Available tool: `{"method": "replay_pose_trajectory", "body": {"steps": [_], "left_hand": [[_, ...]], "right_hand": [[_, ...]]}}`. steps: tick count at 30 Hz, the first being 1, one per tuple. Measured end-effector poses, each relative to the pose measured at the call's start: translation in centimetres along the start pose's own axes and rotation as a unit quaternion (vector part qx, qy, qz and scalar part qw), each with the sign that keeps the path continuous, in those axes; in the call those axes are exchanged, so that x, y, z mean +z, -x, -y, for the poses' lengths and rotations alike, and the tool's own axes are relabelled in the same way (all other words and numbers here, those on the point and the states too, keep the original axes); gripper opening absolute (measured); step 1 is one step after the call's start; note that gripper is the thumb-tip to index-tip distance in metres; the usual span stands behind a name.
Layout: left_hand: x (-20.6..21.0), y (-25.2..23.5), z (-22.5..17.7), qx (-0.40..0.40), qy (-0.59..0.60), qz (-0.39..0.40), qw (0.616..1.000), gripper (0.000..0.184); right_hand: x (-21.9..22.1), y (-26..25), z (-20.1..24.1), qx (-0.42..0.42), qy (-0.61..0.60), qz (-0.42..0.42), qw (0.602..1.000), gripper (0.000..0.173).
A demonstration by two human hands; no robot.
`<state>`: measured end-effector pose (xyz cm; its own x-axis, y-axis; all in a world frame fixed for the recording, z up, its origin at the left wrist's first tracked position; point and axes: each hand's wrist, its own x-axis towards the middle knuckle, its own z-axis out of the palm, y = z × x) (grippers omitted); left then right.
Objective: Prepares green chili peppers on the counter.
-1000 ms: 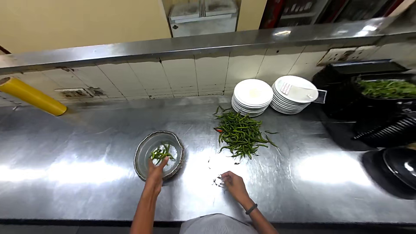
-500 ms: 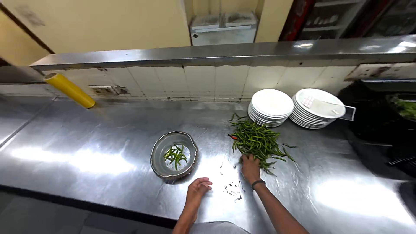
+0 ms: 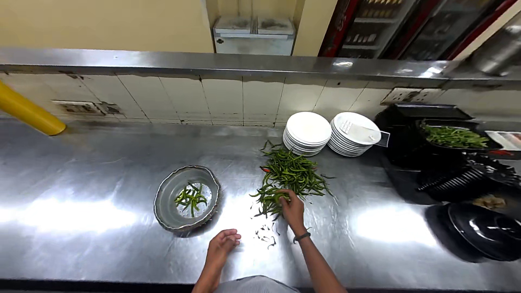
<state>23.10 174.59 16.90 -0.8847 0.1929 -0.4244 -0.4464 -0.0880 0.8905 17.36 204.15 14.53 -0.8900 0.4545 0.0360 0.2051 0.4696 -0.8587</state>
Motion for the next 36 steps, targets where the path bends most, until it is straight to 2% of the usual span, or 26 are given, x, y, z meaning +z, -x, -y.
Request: {"method": "replay_pose_trajectory", "body": {"steps": [3,6,9,12,15,17,20,24,27,32,34,36], "left_hand": [[0.1,-0.5,0.2,-0.006,-0.008,0.012,1.0,0.024],[0.7,-1.0,0.4,-0.028,-0.017,0.032,0.999,0.025],[1.7,-1.7,0.5,-0.083,-0.012,0.061,0.995,0.027],[2.4,-2.6,1.5,-0.146,0.007,0.088,0.985,0.034],[2.9,-3.2,2.6,-0.156,0.022,0.056,0.986,0.04],[2.9,-3.1,2.9,-0.139,0.031,0.033,0.989,0.042],[2.6,-3.2,3.2,-0.119,0.01,0.017,0.993,0.04],[2.4,-3.3,3.1,-0.091,-0.058,0.039,0.993,0.026],[2.0,-3.3,3.5,-0.059,-0.089,0.068,0.992,0.025],[1.6,-3.3,4.0,-0.049,-0.107,0.087,0.989,0.028],[1.3,-3.3,4.1,-0.029,-0.089,0.067,0.993,0.022],[1.0,-3.3,3.5,-0.036,-0.056,0.089,0.994,0.024]], "right_hand": [[-2.1,0.4,1.0,0.115,-0.179,0.007,0.977,0.023],[-2.6,1.8,1.0,0.237,-0.257,0.072,0.934,0.028],[-1.5,4.1,1.5,0.276,-0.359,0.15,0.879,0.033],[1.2,6.4,0.3,0.333,-0.409,0.2,0.826,0.033],[3.2,8.0,0.0,0.367,-0.417,0.237,0.797,0.032],[3.4,8.5,0.9,0.363,-0.397,0.282,0.794,0.033],[3.4,8.6,1.2,0.342,-0.349,0.322,0.811,0.031],[3.5,8.9,1.1,0.325,-0.332,0.337,0.819,0.027],[3.6,9.4,1.2,0.301,-0.326,0.352,0.824,0.024],[3.7,9.5,0.8,0.232,-0.282,0.401,0.84,0.024],[3.4,9.2,1.0,0.226,-0.283,0.411,0.836,0.028],[3.0,9.1,1.7,0.231,-0.296,0.41,0.831,0.029]]}}
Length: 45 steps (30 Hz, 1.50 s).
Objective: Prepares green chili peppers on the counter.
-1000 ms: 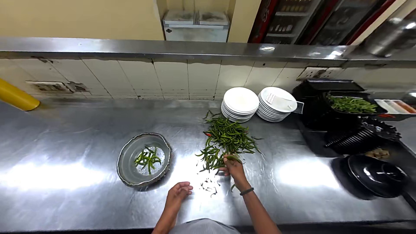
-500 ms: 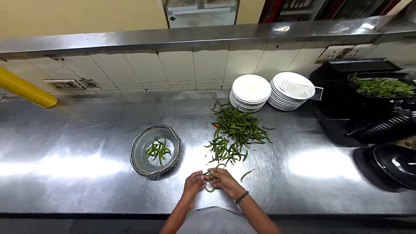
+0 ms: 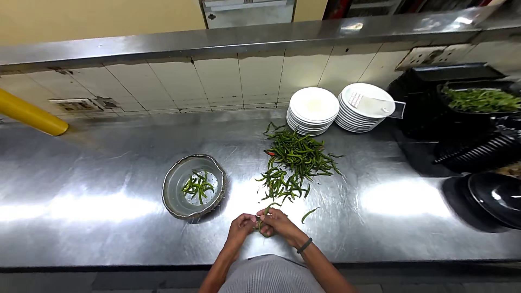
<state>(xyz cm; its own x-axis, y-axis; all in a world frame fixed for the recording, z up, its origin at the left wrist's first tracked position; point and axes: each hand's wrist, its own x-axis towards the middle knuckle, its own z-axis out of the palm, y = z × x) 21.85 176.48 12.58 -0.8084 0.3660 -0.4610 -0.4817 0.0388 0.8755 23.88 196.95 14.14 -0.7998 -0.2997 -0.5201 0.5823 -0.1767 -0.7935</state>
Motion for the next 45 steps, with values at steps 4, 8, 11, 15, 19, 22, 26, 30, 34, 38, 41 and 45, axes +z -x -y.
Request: {"method": "replay_pose_trajectory", "body": {"steps": [4,8,11,15,19,22,26,30,34,38,41,45], "left_hand": [[0.1,0.3,-0.9,-0.038,0.044,0.061,0.996,0.034],[0.3,-0.2,-0.4,-0.031,0.015,0.029,0.999,0.035],[0.4,-0.2,-0.2,0.021,-0.049,0.034,0.998,0.037],[0.7,-0.1,-0.4,0.069,-0.059,-0.029,0.995,0.023],[0.3,-0.4,-1.4,0.044,0.047,-0.181,0.981,0.03],[-0.5,0.0,-2.0,0.002,0.065,-0.161,0.985,0.046],[-1.0,0.5,-1.5,-0.04,0.025,-0.097,0.994,0.024],[-0.6,0.9,-0.8,-0.004,-0.023,-0.035,0.999,0.031],[-0.3,0.8,-0.1,0.119,-0.183,0.001,0.976,0.023],[0.1,0.6,0.1,0.152,-0.287,-0.016,0.946,0.017],[0.1,0.6,0.2,0.178,-0.316,-0.01,0.932,0.016],[-0.4,0.6,0.1,0.196,-0.261,-0.001,0.945,0.01]], "right_hand": [[0.7,-0.1,-0.1,0.005,-0.007,0.022,1.0,0.028],[0.8,-0.7,-0.9,0.027,0.051,0.035,0.998,0.028],[1.0,-0.7,-1.5,0.044,0.2,0.075,0.976,0.03],[1.1,-0.7,-2.2,0.024,0.251,0.132,0.959,0.03],[-0.1,-0.2,-1.5,0.017,0.144,0.077,0.986,0.038],[-0.6,0.6,-0.6,-0.006,0.037,0.038,0.999,0.052],[-0.5,1.4,-0.2,-0.022,-0.044,0.038,0.998,0.053],[-0.1,1.7,0.0,0.002,0.023,-0.002,1.0,0.03],[0.1,1.5,-0.6,-0.021,0.132,-0.052,0.99,0.02],[0.5,1.5,0.0,-0.015,0.207,-0.112,0.972,0.015],[0.8,1.8,0.7,0.004,0.263,-0.126,0.957,0.016],[1.2,2.1,1.1,-0.011,0.263,-0.108,0.959,0.013]]}}
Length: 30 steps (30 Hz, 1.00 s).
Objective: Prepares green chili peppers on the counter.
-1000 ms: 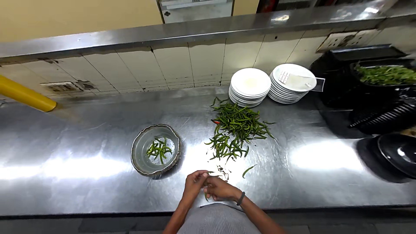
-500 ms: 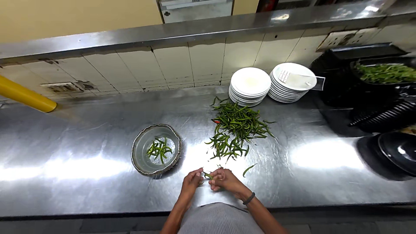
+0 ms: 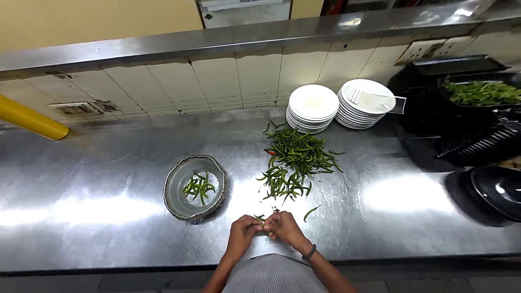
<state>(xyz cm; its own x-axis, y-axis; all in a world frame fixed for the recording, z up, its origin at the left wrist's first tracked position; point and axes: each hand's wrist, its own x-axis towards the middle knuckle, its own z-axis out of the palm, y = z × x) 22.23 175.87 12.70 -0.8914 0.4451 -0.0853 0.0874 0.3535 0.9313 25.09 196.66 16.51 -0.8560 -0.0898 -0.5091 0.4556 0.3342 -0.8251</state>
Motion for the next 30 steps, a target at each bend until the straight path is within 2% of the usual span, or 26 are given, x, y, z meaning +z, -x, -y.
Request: {"method": "replay_pose_trajectory", "body": {"steps": [3,7,16,19,21,24,26,28,30], "left_hand": [[-0.3,0.0,-0.3,-0.034,0.072,0.007,0.997,0.009],[-0.3,0.1,-0.5,-0.04,0.137,0.0,0.99,0.01],[-0.8,-0.4,-1.2,-0.044,0.14,0.015,0.989,0.01],[-1.2,-0.6,-0.5,-0.051,0.084,-0.017,0.995,0.012],[-2.6,-0.6,0.1,-0.062,0.069,-0.026,0.995,0.013],[-4.9,-0.3,0.0,-0.085,0.106,0.015,0.991,0.016],[-5.5,-0.1,-0.2,-0.095,0.112,0.036,0.989,0.017],[-5.6,-0.1,-0.4,-0.099,0.125,0.05,0.986,0.019],[-4.9,-0.2,-0.4,-0.097,0.153,0.053,0.982,0.019]], "right_hand": [[-0.1,0.0,0.2,-0.013,-0.04,0.014,0.999,0.011],[-0.3,0.0,0.2,-0.023,-0.144,0.04,0.988,0.011],[-0.7,0.3,0.4,-0.03,-0.227,0.072,0.971,0.009],[-1.0,0.8,0.6,-0.054,-0.253,0.106,0.96,0.007],[-1.3,1.2,1.2,-0.056,-0.212,0.092,0.971,0.008],[-1.2,0.4,0.6,-0.045,-0.124,-0.015,0.991,0.014],[-1.2,-0.6,-0.3,-0.059,-0.01,-0.068,0.996,0.021],[-0.9,-1.2,-0.5,-0.088,0.125,-0.09,0.984,0.033],[-0.3,-1.3,-0.2,-0.128,0.174,-0.087,0.972,0.036]]}}
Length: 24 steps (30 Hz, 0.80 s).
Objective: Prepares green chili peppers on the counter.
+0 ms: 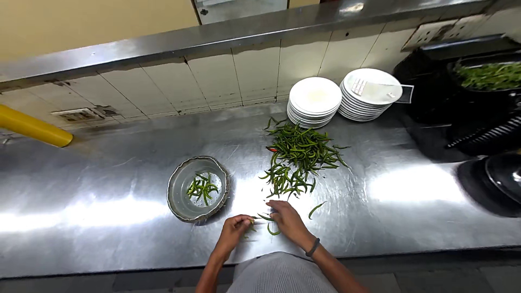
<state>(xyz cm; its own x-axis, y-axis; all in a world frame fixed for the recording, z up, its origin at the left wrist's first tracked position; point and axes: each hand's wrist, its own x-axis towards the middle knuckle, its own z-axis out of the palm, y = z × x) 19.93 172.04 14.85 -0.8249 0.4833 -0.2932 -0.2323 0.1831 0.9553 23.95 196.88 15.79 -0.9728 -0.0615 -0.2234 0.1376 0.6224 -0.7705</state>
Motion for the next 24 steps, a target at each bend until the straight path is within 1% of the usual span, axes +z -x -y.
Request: {"method": "replay_pose_trajectory", "body": {"steps": [2,5,9,12,13,15,16,18,19,21,23,24], "left_hand": [[1.0,-0.2,0.1,-0.001,0.041,0.003,0.999,0.019],[2.7,-0.4,0.0,-0.017,0.071,-0.01,0.997,0.018],[4.0,-0.7,0.1,-0.017,0.073,-0.015,0.997,0.019],[4.2,-0.7,0.3,-0.023,0.074,-0.008,0.997,0.021],[4.3,-0.7,0.3,-0.025,0.065,-0.004,0.998,0.025],[4.2,-0.7,0.6,-0.025,0.009,0.011,1.0,0.039],[4.1,-0.7,0.7,-0.02,-0.024,0.019,0.999,0.039],[4.0,-0.6,0.6,0.003,-0.107,0.035,0.994,0.03],[3.9,-0.6,0.6,0.019,-0.15,0.042,0.988,0.028],[3.9,-0.7,0.8,0.054,-0.214,0.052,0.974,0.028],[3.7,-0.9,0.9,0.087,-0.255,0.052,0.962,0.029],[3.6,-1.0,1.0,0.091,-0.266,0.044,0.959,0.03]], "right_hand": [[0.3,0.0,0.5,-0.03,-0.031,0.018,0.999,0.031],[0.6,0.4,0.8,-0.033,-0.045,0.022,0.998,0.024],[0.6,1.1,0.5,-0.004,-0.041,-0.027,0.999,0.025],[0.5,1.2,0.3,-0.003,-0.022,-0.046,0.999,0.024],[0.5,1.3,0.3,-0.011,-0.007,-0.051,0.999,0.024],[0.5,1.3,0.4,-0.043,0.022,-0.067,0.997,0.022],[0.5,1.4,0.5,-0.061,0.036,-0.074,0.995,0.021],[0.3,1.5,0.7,-0.08,0.068,-0.078,0.991,0.02],[0.1,1.6,0.7,-0.073,0.076,-0.07,0.992,0.021],[-0.3,1.6,0.4,-0.029,0.05,-0.037,0.998,0.023],[-0.7,1.5,0.1,0.015,-0.027,-0.005,0.999,0.021],[-0.7,1.5,-0.1,0.03,-0.075,-0.001,0.997,0.02]]}}
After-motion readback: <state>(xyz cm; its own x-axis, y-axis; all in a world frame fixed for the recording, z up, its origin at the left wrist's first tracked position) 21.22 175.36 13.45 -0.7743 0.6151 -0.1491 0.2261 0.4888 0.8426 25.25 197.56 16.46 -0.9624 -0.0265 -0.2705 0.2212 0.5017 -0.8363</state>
